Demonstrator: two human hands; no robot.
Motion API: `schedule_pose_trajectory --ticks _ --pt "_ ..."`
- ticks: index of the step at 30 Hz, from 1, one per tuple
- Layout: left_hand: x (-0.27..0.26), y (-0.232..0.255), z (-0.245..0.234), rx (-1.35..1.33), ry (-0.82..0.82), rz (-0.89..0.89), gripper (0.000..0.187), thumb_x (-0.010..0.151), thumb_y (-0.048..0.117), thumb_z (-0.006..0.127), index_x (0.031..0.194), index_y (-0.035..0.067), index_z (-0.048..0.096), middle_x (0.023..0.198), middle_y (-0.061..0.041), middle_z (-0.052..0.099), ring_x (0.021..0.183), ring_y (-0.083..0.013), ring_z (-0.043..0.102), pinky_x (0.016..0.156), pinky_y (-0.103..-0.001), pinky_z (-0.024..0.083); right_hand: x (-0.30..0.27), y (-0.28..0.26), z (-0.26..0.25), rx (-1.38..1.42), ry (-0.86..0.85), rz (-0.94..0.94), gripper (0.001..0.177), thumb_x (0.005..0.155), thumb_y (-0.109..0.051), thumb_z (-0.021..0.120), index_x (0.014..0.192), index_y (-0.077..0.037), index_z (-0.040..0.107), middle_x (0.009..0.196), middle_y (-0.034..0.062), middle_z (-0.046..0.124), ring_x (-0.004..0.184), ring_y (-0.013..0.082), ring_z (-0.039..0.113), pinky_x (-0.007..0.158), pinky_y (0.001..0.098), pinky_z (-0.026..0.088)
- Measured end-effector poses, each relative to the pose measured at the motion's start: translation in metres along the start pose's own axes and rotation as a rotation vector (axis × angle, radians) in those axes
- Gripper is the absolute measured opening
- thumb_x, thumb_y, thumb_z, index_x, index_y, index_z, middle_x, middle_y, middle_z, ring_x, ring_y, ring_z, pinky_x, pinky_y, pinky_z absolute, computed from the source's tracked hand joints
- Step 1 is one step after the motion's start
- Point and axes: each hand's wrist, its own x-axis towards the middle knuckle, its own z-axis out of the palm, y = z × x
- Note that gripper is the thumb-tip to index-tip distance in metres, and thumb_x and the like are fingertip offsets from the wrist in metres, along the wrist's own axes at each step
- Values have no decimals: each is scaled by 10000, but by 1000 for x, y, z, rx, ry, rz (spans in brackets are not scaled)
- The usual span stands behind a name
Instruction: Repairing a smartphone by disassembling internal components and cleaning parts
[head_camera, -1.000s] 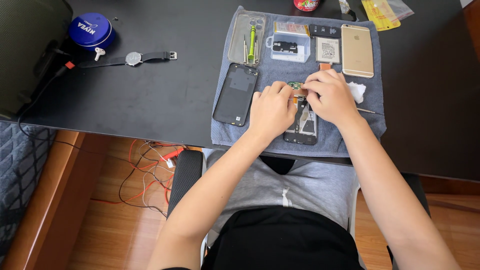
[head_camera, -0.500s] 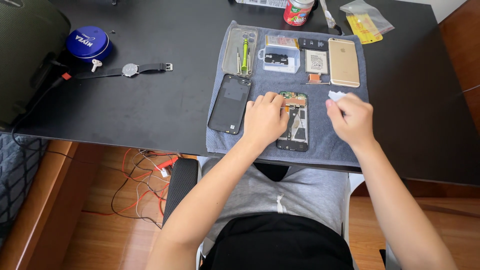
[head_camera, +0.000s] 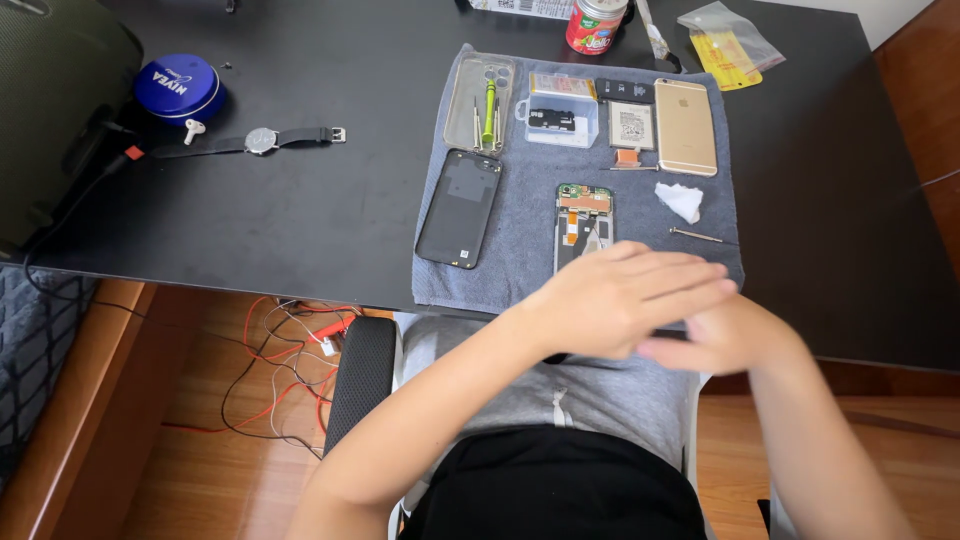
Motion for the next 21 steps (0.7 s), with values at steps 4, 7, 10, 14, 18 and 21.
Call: schedule_pose_trajectory --ticks 4,7,10,14,18,21 --pt "4 8 -5 130 -104 -26 416 1001 52 594 1404 153 588 1311 30 719 901 -200 689 709 -349 406 0 -27 -28 136 -334 139 659 852 -391 734 1350 7 565 1365 139 625 1267 243 632 1025 381 570" --pt "4 8 -2 71 -66 -46 205 1005 75 564 1201 64 622 872 -40 552 729 -281 570 656 -420 476 5 -38 -33 184 -438 181 622 884 -464 721 1315 -22 641 1324 95 727 1211 195 683 1011 344 558" --pt "2 8 5 18 -96 -29 170 934 32 576 1101 45 599 855 -55 517 747 -285 582 597 -425 463 1 -41 -35 76 -458 404 563 829 -435 762 1300 -133 702 1278 -3 756 1143 124 696 925 303 590" --pt "3 12 12 27 -201 -128 175 808 6 638 907 63 505 813 -72 529 682 -312 613 451 -477 423 3 -47 -40 -32 -549 516 564 845 -488 736 1311 -174 687 1273 -61 780 1113 68 731 933 266 585" --pt "4 0 -5 35 -319 -229 300 718 36 748 968 85 590 849 -64 631 801 -304 701 543 -481 529 19 -69 -55 64 -380 263 589 887 -414 717 1383 -104 651 1425 42 704 1261 150 679 1068 334 485" --pt "-5 -22 -14 219 -164 -320 67 812 123 568 876 133 587 745 -49 646 659 -312 679 407 -483 427 -2 -69 -77 45 -139 471 725 788 -248 756 1485 -173 576 1338 42 810 1235 128 773 1008 312 564"
